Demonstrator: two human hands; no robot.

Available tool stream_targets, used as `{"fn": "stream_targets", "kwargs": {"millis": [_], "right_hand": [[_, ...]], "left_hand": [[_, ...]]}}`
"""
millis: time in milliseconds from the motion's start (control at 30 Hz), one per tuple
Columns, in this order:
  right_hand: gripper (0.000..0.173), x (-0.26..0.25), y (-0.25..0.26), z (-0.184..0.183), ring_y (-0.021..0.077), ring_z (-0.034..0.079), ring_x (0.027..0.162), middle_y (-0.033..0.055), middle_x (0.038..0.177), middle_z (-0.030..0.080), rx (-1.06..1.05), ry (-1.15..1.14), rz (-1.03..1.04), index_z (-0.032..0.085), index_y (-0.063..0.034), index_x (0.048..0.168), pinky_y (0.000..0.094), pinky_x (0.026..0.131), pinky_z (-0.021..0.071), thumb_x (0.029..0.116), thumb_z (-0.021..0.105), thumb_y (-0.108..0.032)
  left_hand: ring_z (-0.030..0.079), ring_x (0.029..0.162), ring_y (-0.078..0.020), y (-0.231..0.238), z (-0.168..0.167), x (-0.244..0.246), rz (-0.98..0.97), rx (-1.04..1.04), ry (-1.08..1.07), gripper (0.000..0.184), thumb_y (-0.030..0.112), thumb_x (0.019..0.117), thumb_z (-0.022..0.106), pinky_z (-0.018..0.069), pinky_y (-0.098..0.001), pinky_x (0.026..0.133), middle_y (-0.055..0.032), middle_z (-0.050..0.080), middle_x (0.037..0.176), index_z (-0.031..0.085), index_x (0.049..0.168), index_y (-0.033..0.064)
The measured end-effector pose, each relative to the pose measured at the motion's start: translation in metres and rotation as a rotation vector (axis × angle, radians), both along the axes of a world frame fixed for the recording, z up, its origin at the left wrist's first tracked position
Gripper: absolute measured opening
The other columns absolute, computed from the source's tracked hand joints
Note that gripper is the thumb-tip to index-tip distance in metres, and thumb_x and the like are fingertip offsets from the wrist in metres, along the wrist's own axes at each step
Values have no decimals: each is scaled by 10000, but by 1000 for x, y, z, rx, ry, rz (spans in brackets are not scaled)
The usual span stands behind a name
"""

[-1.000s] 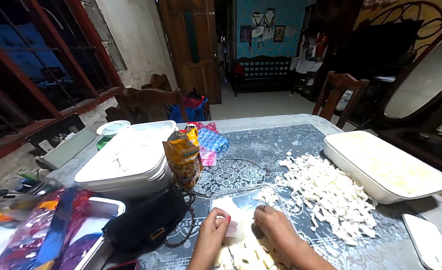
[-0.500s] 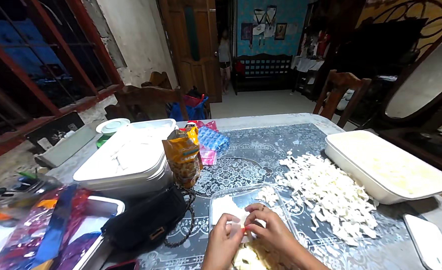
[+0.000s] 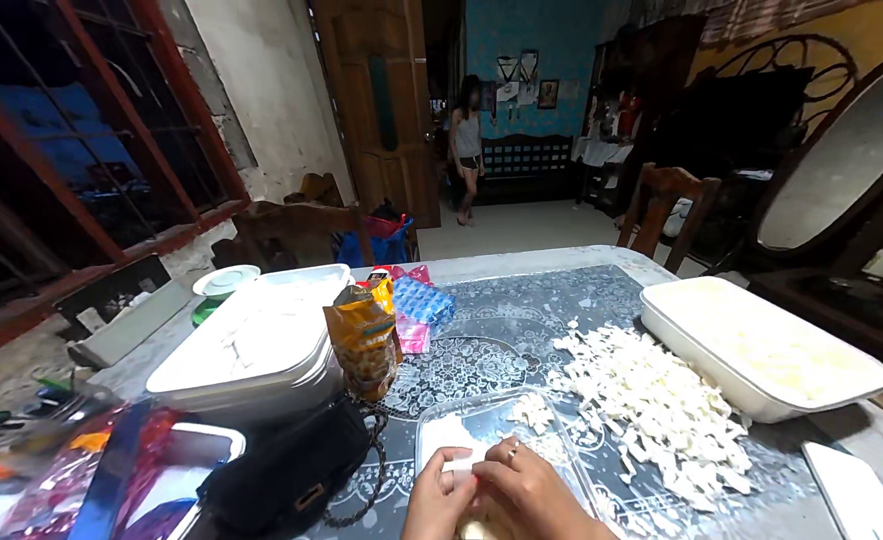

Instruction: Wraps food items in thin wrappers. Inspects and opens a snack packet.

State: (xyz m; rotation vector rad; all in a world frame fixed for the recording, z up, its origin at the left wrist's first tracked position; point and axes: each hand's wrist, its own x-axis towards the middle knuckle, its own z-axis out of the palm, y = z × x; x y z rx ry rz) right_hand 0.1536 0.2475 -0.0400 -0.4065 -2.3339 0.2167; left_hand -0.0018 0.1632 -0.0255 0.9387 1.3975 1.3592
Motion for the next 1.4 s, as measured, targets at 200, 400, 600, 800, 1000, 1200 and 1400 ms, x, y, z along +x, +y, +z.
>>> {"fn": "stream_targets", "kwargs": {"millis": [200,400,600,800,1000,1200,1400], "right_hand": [[152,6,-2,10,326,729,883,205,966,738,-437,25,11,745,47,1019,437,831,592,928,679,-56],[196,9,1,17,243,720,933,188,1049,737,-739,-15,61,745,51,1082,360,874,577,965,654,-78],[161,11,7,21,59,673,876,86,989,734,-1021,28,114,733,41,1055,246,844,554,945,692,-69],[142,9,7,21,11,651,818,38,927,731,-1120,14,91,736,29,1039,214,793,542,937,697,-61],[151,9,6,21,21,653,804,45,923,731,-1093,-28,57,742,18,1052,215,787,544,957,686,-85],[215,8,1,21,188,694,923,168,1044,715,-879,-23,21,723,48,1098,327,866,565,978,651,-115],[182,11,9,25,58,671,871,66,997,725,-1075,24,36,719,23,1100,248,833,557,980,638,-87]], "left_hand": [[731,768,-110,-2,2,3,45,97,106,438,-30,866,734,605,-300,761,-73,756,881,546,1261,-56],[737,781,-112,-1,2,0,91,120,123,380,-65,855,720,598,-299,753,-81,764,890,546,1194,-63],[740,768,-105,-3,2,3,83,172,109,403,-75,839,737,609,-304,767,-62,763,861,537,1188,-60],[728,725,-91,-5,0,3,89,157,84,412,-76,829,749,607,-289,726,-35,756,825,538,1181,-41],[726,691,-92,-3,-4,5,120,148,32,443,-97,810,752,606,-271,681,-30,753,799,527,1184,-19],[716,723,-99,0,-2,0,79,85,26,272,-12,946,647,592,-285,715,-51,740,819,528,1189,-42],[656,645,-65,1,-7,-2,71,78,76,106,31,1026,509,561,-257,658,-7,655,715,515,1118,-21]]}}
